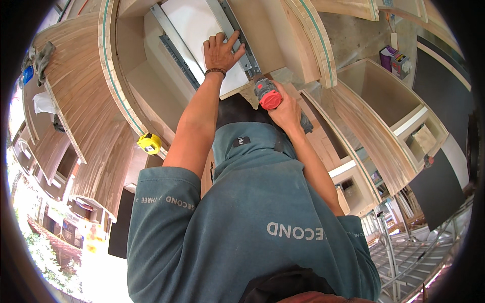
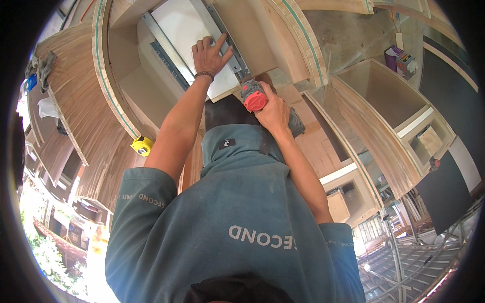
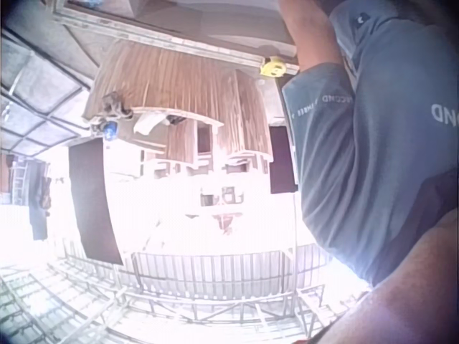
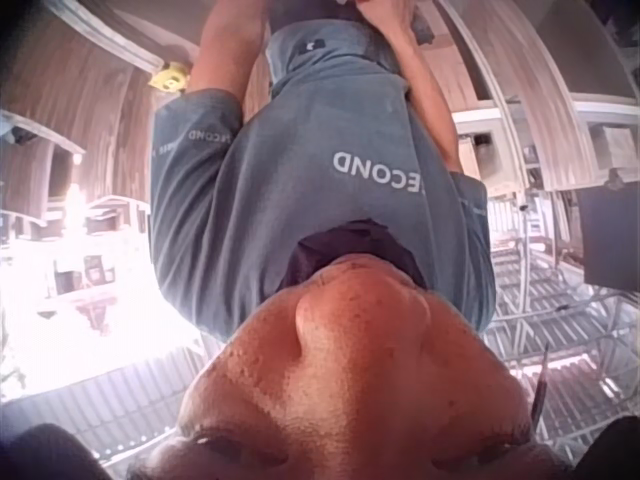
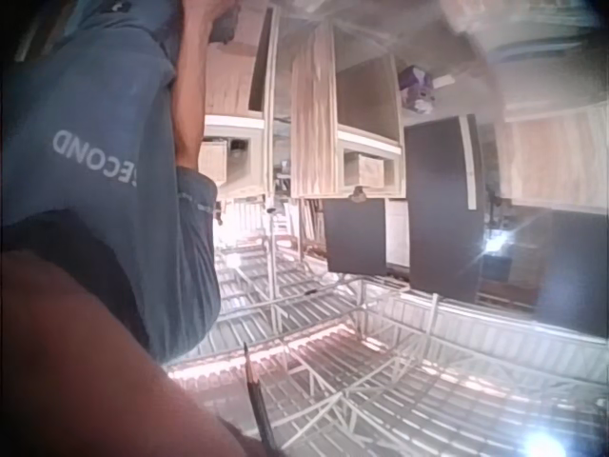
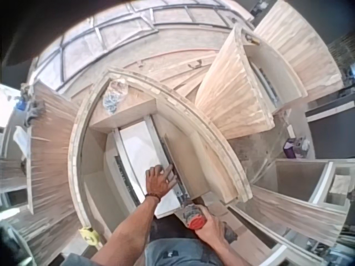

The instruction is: The person installs a white drawer into a wooden cabinet carcass, aligning it with metal slides and securing it with a cordless drill. They then measure the cabinet interior with a tape measure and mark it with a pen before placing another drawer into the unit.

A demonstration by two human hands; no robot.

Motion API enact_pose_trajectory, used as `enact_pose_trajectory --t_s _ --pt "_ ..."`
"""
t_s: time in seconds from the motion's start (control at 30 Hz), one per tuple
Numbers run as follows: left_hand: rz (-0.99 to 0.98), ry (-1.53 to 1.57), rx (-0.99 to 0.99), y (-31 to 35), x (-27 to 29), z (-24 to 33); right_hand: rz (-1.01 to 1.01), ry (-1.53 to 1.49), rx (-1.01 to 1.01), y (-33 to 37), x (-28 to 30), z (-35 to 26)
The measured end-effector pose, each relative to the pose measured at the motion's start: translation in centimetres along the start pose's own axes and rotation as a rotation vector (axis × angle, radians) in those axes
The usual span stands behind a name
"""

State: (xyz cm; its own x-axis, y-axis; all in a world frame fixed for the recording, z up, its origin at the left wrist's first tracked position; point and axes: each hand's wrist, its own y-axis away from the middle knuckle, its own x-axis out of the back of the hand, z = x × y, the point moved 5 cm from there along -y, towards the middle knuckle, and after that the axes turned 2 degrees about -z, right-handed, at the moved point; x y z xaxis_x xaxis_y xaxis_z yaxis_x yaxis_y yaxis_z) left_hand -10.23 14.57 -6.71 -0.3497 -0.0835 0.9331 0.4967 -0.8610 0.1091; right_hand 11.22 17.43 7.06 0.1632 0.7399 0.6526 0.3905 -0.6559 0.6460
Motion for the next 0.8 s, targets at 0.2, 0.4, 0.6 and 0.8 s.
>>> enact_pose_trajectory --t_s 0.2,0.4,0.6,0.8 --pt "0.032 0.012 0.002 0.0 -0.1 0.0 -0.012 0.043 -0.014 -0.7 0.3 -0.3" --pt "0.022 0.013 0.004 -0.2 0.2 0.0 -0.032 0.122 -0.033 -1.3 0.8 -0.8" --pt "0.051 0.056 0.007 -0.2 0.2 0.0 -0.046 0.159 -0.032 -1.3 0.9 -1.5" --pt "0.042 0.038 0.010 -0.4 0.4 -0.1 -0.080 0.183 -0.062 -1.4 1.1 -2.0"
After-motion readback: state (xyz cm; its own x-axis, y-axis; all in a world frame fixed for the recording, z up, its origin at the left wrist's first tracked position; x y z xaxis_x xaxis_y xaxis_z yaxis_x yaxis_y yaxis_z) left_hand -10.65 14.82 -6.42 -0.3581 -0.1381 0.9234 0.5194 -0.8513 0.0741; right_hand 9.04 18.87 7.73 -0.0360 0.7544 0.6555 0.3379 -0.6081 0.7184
